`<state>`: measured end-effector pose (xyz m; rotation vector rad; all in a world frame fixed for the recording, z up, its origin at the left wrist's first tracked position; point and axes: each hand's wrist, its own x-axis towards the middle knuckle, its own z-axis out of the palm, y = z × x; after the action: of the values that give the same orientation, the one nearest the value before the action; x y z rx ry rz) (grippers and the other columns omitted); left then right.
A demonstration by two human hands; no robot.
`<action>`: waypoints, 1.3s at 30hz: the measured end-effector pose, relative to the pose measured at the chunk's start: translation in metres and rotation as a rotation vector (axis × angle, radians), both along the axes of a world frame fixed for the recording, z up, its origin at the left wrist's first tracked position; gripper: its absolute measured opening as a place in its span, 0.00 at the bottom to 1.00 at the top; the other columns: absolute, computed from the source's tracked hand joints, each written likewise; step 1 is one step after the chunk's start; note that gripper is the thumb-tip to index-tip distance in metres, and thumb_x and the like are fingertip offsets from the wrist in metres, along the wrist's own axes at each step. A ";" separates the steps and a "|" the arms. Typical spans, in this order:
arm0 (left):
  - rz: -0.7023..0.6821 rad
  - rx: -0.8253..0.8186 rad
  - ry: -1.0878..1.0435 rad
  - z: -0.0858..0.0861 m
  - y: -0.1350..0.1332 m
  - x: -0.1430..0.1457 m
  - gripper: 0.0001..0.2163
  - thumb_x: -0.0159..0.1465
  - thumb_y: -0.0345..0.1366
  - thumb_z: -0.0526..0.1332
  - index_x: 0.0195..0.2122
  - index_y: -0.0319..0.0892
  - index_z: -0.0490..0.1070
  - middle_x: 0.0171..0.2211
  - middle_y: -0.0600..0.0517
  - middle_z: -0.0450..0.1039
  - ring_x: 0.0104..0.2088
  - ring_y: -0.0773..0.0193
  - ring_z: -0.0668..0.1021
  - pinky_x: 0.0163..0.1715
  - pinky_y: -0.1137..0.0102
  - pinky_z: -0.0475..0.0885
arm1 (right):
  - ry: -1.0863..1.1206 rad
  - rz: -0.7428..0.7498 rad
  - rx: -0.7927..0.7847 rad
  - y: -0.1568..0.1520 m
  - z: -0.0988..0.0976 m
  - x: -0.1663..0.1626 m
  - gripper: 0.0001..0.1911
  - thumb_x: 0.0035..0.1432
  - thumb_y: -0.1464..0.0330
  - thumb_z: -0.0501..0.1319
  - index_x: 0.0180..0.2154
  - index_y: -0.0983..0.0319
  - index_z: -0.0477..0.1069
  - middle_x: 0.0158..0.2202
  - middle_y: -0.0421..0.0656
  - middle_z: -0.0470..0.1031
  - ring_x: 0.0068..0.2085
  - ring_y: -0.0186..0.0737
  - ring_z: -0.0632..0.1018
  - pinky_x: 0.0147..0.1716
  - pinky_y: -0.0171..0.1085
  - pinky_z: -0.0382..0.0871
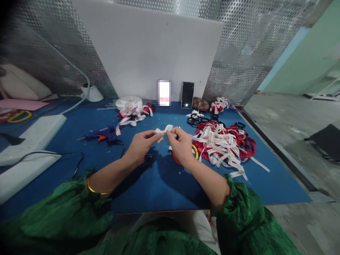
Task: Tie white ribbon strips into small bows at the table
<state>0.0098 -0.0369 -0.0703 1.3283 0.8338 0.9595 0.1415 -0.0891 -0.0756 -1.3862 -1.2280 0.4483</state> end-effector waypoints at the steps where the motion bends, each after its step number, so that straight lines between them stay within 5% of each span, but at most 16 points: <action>1: 0.041 -0.021 -0.018 -0.001 0.000 0.000 0.11 0.49 0.42 0.68 0.27 0.38 0.77 0.25 0.53 0.74 0.26 0.69 0.70 0.29 0.73 0.64 | -0.005 0.009 -0.012 0.000 0.000 0.000 0.12 0.54 0.63 0.58 0.23 0.62 0.64 0.18 0.34 0.58 0.22 0.29 0.60 0.23 0.31 0.54; 8: 0.060 -0.131 -0.184 -0.007 -0.005 0.004 0.11 0.49 0.41 0.68 0.29 0.39 0.78 0.30 0.50 0.77 0.32 0.65 0.75 0.36 0.71 0.68 | 0.470 0.328 -0.236 0.002 -0.006 -0.009 0.13 0.47 0.59 0.65 0.28 0.62 0.68 0.17 0.34 0.62 0.19 0.29 0.62 0.20 0.31 0.53; 12: 0.032 -0.167 -0.188 -0.009 -0.004 0.005 0.09 0.50 0.41 0.67 0.27 0.39 0.78 0.28 0.50 0.77 0.32 0.65 0.75 0.37 0.71 0.68 | 0.629 0.362 -0.250 0.003 -0.011 -0.011 0.12 0.46 0.61 0.66 0.26 0.62 0.69 0.18 0.34 0.63 0.19 0.28 0.62 0.20 0.31 0.54; 20: 0.186 0.244 0.028 -0.008 0.002 0.002 0.07 0.53 0.38 0.64 0.27 0.40 0.77 0.27 0.51 0.77 0.31 0.64 0.75 0.35 0.71 0.68 | 0.583 0.455 -0.297 -0.008 0.004 -0.016 0.09 0.49 0.68 0.59 0.20 0.63 0.64 0.16 0.34 0.58 0.18 0.28 0.59 0.20 0.31 0.53; 28: -0.140 -0.185 -0.221 -0.007 0.001 0.005 0.12 0.50 0.43 0.67 0.27 0.37 0.76 0.24 0.49 0.74 0.27 0.65 0.75 0.34 0.69 0.70 | 0.470 0.418 -0.251 -0.004 0.002 -0.011 0.10 0.52 0.64 0.58 0.23 0.62 0.64 0.17 0.34 0.60 0.19 0.28 0.62 0.22 0.31 0.55; 39: -0.027 -0.197 -0.243 -0.010 -0.001 0.007 0.10 0.48 0.36 0.69 0.30 0.37 0.77 0.18 0.54 0.71 0.19 0.71 0.70 0.23 0.73 0.66 | 0.383 0.343 -0.348 -0.006 -0.008 -0.019 0.15 0.56 0.58 0.55 0.26 0.62 0.64 0.15 0.32 0.58 0.15 0.28 0.62 0.17 0.30 0.54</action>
<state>0.0167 -0.0381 -0.0801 1.0283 0.7023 0.9696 0.1223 -0.0946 -0.0835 -1.2938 -1.0997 1.1577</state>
